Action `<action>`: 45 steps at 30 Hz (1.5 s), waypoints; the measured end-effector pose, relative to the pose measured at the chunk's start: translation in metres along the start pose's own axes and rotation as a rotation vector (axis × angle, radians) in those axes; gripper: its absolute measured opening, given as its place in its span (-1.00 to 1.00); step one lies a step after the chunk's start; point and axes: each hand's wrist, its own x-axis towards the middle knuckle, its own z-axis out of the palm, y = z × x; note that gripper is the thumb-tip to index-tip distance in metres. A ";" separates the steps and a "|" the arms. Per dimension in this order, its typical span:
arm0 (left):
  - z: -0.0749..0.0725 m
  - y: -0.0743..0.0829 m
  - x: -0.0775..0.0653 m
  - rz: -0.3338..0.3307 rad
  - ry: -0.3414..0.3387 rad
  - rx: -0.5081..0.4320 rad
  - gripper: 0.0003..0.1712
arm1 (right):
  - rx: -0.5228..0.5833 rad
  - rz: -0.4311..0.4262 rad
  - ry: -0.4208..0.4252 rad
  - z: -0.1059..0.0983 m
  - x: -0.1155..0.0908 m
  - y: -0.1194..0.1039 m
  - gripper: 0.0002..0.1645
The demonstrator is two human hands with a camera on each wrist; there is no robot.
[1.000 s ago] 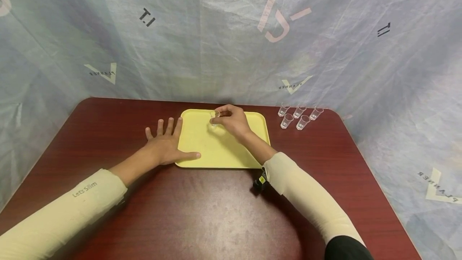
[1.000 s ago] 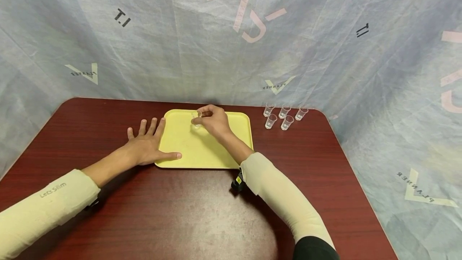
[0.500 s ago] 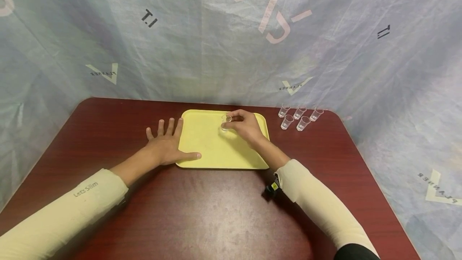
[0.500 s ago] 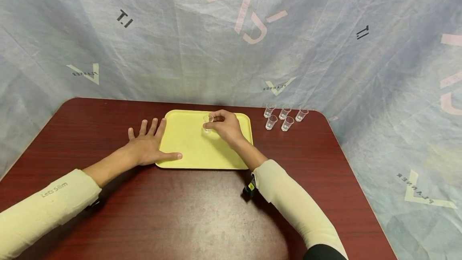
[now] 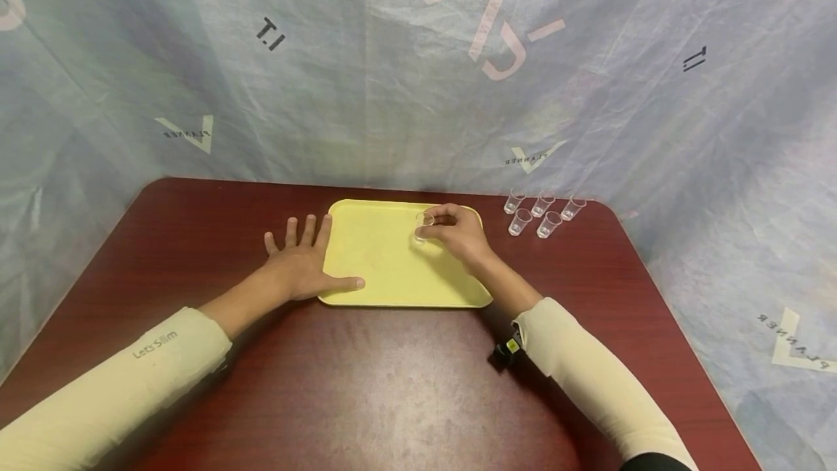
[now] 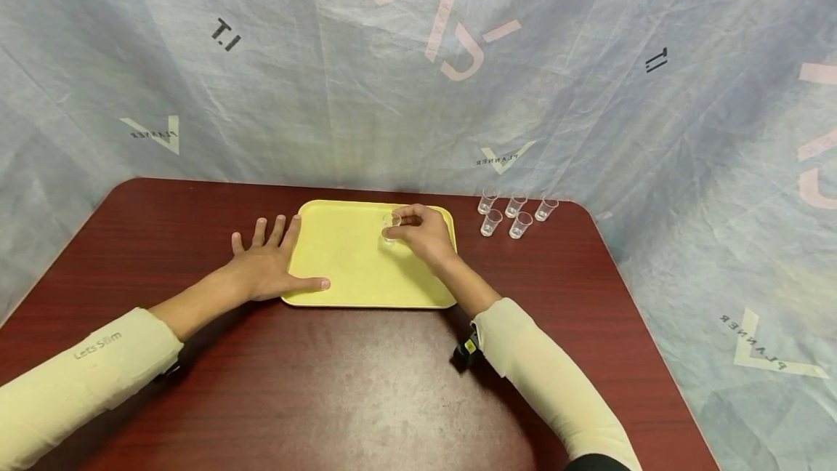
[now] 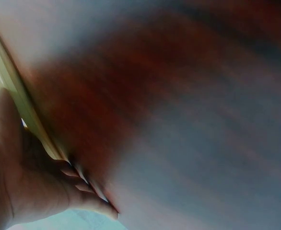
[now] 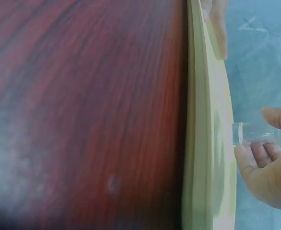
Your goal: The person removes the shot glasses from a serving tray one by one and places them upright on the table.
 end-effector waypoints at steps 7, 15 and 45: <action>0.001 -0.001 0.000 0.009 0.012 -0.020 0.85 | 0.009 -0.002 -0.002 -0.013 -0.007 0.008 -0.49; -0.001 0.000 -0.001 0.002 0.003 -0.001 0.85 | 0.003 0.002 0.012 -0.030 -0.018 0.015 -0.50; -0.002 0.002 -0.003 0.006 0.001 -0.001 0.85 | -0.014 0.029 0.061 -0.091 -0.045 0.018 -0.40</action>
